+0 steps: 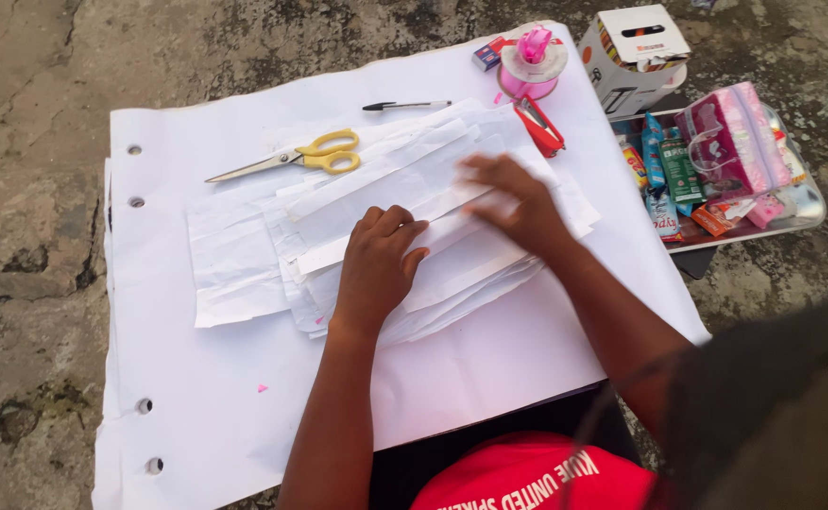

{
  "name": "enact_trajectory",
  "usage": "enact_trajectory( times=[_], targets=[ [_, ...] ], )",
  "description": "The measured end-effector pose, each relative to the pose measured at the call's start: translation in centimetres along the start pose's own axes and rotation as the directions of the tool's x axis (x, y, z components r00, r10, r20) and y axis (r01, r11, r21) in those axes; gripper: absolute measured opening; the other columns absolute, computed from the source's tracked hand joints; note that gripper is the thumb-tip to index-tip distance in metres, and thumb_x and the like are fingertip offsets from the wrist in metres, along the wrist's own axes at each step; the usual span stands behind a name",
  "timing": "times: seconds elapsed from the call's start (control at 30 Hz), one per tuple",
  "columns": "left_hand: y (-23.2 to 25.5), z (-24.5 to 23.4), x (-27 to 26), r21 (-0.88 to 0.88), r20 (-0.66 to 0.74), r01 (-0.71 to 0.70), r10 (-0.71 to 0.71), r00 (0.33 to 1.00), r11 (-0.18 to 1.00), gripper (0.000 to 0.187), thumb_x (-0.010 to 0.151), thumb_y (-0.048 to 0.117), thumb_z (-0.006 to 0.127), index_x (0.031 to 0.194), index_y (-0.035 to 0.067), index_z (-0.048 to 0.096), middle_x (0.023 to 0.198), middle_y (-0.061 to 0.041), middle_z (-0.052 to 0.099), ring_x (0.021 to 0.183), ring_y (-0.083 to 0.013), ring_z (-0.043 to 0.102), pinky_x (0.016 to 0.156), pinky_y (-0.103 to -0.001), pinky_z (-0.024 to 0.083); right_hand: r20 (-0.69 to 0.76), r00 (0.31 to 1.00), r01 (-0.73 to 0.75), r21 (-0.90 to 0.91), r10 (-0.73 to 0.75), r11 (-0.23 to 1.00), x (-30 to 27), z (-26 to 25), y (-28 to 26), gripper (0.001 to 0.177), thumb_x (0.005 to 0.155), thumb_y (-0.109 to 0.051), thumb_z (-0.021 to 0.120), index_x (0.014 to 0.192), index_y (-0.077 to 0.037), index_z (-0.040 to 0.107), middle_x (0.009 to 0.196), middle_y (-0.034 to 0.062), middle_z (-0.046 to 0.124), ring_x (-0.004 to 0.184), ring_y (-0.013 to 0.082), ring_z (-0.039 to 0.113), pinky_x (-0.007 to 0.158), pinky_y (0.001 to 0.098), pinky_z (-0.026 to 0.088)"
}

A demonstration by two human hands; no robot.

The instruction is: The person walks to a table, picks up a small cardboard box, moves a plastic chair, and then uses a stapler to join together several folded strips of white paper.

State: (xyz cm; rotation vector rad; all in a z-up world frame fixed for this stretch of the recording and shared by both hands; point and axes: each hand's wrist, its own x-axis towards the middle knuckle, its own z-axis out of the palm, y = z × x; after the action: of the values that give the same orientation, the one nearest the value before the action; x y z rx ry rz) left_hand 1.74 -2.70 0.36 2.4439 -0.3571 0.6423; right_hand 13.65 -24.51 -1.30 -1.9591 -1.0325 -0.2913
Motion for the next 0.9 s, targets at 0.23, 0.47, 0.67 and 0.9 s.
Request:
enact_trajectory(
  times=[0.23, 0.47, 0.67, 0.9],
  targets=[
    [0.7, 0.1, 0.5, 0.035, 0.022, 0.068, -0.069, 0.997, 0.997, 0.030, 0.076, 0.010, 0.084, 0.105, 0.009, 0.080, 0.090, -0.001, 0.062, 0.084, -0.0216, 0.055, 0.079, -0.038, 0.045, -0.153, 0.964, -0.211, 0.041, 0.215, 0.977, -2.3, -5.1, 0.0, 0.025, 0.094, -0.003, 0.076, 0.118, -0.010, 0.073, 0.122, 0.0047, 0.073, 0.116, 0.0205, 0.071, 0.100, 0.0324, 0.054],
    [1.2, 0.0, 0.8, 0.079, 0.070, 0.096, -0.102, 0.992, 0.992, 0.033, 0.075, 0.009, 0.084, 0.107, 0.010, 0.080, 0.087, -0.001, 0.061, 0.083, -0.0219, 0.055, 0.075, -0.037, 0.047, 0.172, 0.983, -0.032, -0.161, 0.060, 0.986, -3.2, -2.4, -2.0, 0.051, 0.084, -0.006, 0.077, 0.133, -0.017, 0.066, 0.150, 0.0025, 0.057, 0.149, 0.0294, 0.041, 0.121, 0.0522, 0.032],
    [1.5, -0.1, 1.3, 0.150, 0.110, 0.082, -0.099, 0.989, 0.985, 0.050, 0.070, 0.011, 0.085, 0.119, 0.009, 0.075, 0.090, -0.003, 0.061, 0.083, -0.0233, 0.055, 0.074, -0.038, 0.048, 0.183, 0.982, 0.000, -0.300, 0.058, 0.954, -2.6, -1.7, -2.5, 0.065, 0.083, -0.010, 0.077, 0.145, -0.019, 0.058, 0.164, 0.0015, 0.040, 0.157, 0.0283, 0.022, 0.126, 0.0615, 0.013],
    [1.2, 1.2, 2.7, 0.277, 0.180, 0.046, -0.099, 0.979, 0.960, 0.046, 0.077, 0.024, 0.084, 0.123, 0.018, 0.076, 0.086, -0.004, 0.059, 0.082, -0.0232, 0.055, 0.062, -0.039, 0.049, 0.108, 0.994, 0.029, -0.377, 0.013, 0.926, -1.8, -0.6, 0.1, 0.032, 0.088, -0.014, 0.079, 0.116, -0.027, 0.078, 0.153, -0.0009, 0.057, 0.155, 0.0273, 0.033, 0.126, 0.0593, 0.018]
  ],
)
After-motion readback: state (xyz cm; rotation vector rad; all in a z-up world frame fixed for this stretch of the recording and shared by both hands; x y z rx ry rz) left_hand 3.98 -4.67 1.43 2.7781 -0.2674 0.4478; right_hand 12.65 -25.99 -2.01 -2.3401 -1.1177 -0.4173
